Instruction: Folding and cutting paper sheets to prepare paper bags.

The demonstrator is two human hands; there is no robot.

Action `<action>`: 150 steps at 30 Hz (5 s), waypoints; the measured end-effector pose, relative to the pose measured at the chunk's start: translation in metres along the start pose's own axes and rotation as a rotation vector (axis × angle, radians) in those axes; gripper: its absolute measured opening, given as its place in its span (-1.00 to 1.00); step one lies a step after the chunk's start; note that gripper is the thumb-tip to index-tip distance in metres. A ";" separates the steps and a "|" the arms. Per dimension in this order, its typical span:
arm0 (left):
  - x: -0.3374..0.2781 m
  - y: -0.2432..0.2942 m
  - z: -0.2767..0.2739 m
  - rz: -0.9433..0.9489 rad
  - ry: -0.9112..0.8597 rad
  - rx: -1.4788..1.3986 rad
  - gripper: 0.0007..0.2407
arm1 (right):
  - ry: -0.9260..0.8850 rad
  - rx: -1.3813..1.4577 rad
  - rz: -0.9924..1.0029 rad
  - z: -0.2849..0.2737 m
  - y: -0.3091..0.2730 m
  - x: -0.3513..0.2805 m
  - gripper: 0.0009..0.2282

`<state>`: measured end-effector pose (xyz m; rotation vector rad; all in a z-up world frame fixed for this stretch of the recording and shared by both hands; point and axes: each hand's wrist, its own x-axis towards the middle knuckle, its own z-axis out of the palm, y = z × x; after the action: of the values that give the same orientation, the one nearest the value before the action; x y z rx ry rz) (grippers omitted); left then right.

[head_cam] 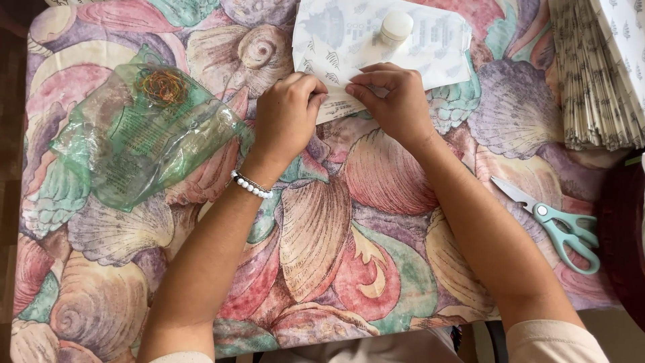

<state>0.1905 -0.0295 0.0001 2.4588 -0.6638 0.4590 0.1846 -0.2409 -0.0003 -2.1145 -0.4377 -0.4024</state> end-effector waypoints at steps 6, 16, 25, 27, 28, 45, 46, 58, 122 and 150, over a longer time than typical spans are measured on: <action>0.002 0.009 -0.012 0.026 0.101 -0.200 -0.90 | -0.069 -0.232 -0.183 -0.002 -0.004 -0.001 -0.85; -0.006 -0.002 -0.008 0.260 0.213 0.031 -0.68 | -0.035 -0.019 -0.056 -0.003 0.000 0.003 -0.91; -0.008 -0.016 -0.009 0.088 0.107 -0.148 -0.96 | 0.023 0.044 -0.222 -0.015 -0.026 -0.012 -0.60; -0.014 -0.038 -0.007 -0.298 0.231 -0.271 -0.87 | -0.119 0.126 -0.154 -0.022 -0.044 -0.023 -0.99; -0.008 -0.024 -0.025 -0.299 0.232 -0.269 -0.87 | -0.121 0.128 -0.155 -0.025 -0.044 -0.026 -0.99; -0.057 0.019 -0.097 -0.247 0.094 -0.236 -0.87 | 0.054 -0.412 -0.250 -0.039 0.050 0.045 -0.92; -0.067 0.026 -0.107 -0.240 0.092 -0.240 -0.87 | 0.059 -0.417 -0.247 -0.046 0.025 0.035 -0.92; -0.112 0.061 -0.120 -0.232 0.220 -0.649 -0.73 | -0.180 0.261 0.097 -0.073 -0.056 -0.053 -0.32; -0.116 0.096 -0.046 -0.392 -0.390 -0.695 -0.84 | -0.043 -0.376 0.183 -0.173 -0.062 -0.222 -0.74; -0.048 0.109 -0.010 -0.329 -0.541 -0.807 -0.78 | -0.036 -0.139 0.255 -0.137 -0.068 -0.196 -0.76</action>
<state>0.0900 -0.0854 0.0316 1.8281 -0.4912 -0.5341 -0.0359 -0.3505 0.0354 -2.2801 -0.1603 -0.2534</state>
